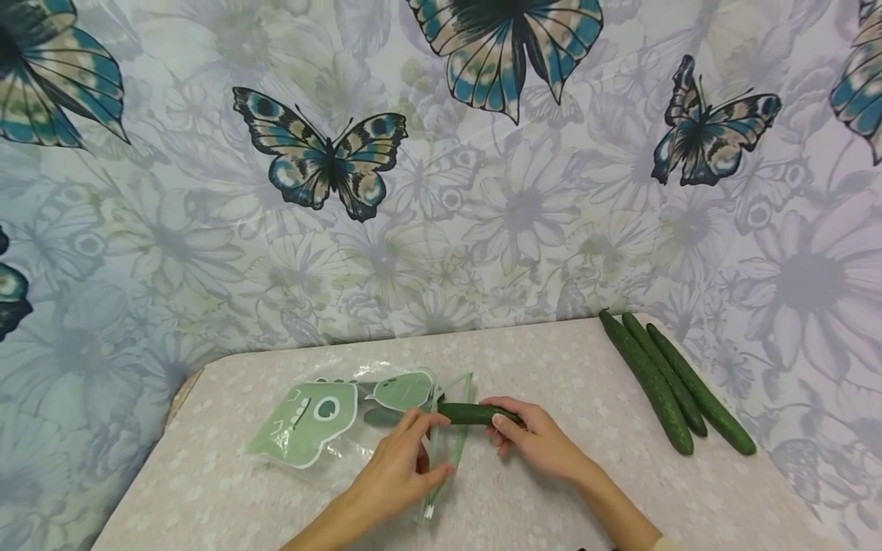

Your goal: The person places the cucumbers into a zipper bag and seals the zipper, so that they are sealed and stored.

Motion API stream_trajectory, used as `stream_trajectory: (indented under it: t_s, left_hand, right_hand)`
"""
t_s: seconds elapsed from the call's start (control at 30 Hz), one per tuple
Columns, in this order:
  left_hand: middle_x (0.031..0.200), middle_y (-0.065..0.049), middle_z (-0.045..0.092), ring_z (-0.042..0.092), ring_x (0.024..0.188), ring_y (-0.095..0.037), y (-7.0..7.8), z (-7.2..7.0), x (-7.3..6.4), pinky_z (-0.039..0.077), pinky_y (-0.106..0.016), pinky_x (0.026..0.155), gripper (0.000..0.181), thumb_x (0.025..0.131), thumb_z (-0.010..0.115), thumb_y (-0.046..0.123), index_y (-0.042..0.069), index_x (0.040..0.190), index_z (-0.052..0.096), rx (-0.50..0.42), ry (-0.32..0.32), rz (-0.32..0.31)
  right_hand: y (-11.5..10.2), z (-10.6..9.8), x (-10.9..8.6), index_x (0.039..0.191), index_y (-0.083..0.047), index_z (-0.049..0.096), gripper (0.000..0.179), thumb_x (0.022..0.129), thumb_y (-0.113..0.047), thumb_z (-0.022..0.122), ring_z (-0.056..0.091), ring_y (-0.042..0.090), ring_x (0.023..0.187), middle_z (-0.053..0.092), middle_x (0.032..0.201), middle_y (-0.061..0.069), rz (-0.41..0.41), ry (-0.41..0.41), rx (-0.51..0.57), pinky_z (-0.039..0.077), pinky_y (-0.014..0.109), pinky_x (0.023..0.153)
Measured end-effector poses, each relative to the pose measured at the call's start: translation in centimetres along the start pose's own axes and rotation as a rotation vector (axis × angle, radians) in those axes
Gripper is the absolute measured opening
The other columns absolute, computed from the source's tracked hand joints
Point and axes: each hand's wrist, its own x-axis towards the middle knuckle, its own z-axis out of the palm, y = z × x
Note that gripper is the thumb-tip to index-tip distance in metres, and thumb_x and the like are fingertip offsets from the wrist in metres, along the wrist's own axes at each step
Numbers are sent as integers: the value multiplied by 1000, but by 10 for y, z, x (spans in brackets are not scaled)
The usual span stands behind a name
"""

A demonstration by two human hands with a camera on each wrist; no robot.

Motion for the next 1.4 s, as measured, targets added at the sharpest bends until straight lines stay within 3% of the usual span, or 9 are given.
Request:
stream_trajectory:
  t_s: [0.47, 0.8, 0.97, 1.13, 1.3, 1.4]
  left_hand:
    - [113, 0, 54, 51, 71, 9, 5, 4, -2, 48, -15, 62, 53, 94, 84, 21, 13, 141, 60, 1, 1, -2]
    - [114, 3, 50, 50, 71, 9, 8, 8, -8, 48, -15, 60, 51, 96, 81, 16, 14, 141, 59, -4, -11, 10]
    - [112, 4, 49, 50, 71, 8, 7, 4, -4, 48, -15, 60, 52, 95, 82, 14, 14, 141, 59, -3, 3, 40]
    - [111, 3, 50, 50, 72, 7, 6, -4, 3, 49, -15, 61, 52, 93, 84, 12, 13, 139, 60, 29, 46, 66]
    - [111, 3, 50, 50, 73, 6, 5, -7, 6, 49, -15, 61, 49, 93, 83, 13, 14, 137, 61, 34, 42, 55]
    - [112, 4, 50, 50, 73, 6, 4, -8, 5, 49, -16, 62, 49, 93, 83, 14, 14, 137, 61, 26, 37, 41]
  right_hand:
    - [-1, 18, 13, 152, 9, 50, 44, 115, -15, 49, 73, 14, 90, 68, 120, 39, 9, -16, 10, 66, 30, 78]
    - [3, 35, 23, 151, 5, 54, 43, 115, -17, 51, 76, 16, 84, 71, 105, 36, 14, -32, -5, 66, 33, 77]
    - [1, 39, 36, 152, 6, 53, 45, 114, -20, 53, 77, 22, 81, 77, 105, 27, 20, -25, -54, 65, 31, 76]
    - [-2, 41, 53, 152, 6, 53, 48, 114, -23, 56, 76, 17, 76, 80, 103, 21, 18, -20, -68, 64, 28, 77]
    - [-3, 44, 62, 150, 6, 55, 50, 113, -28, 58, 76, 15, 79, 79, 102, 19, 35, -29, -62, 64, 27, 79]
    - [-4, 43, 63, 144, 3, 61, 46, 111, -29, 62, 76, 17, 79, 79, 100, 18, 18, -5, -142, 63, 26, 77]
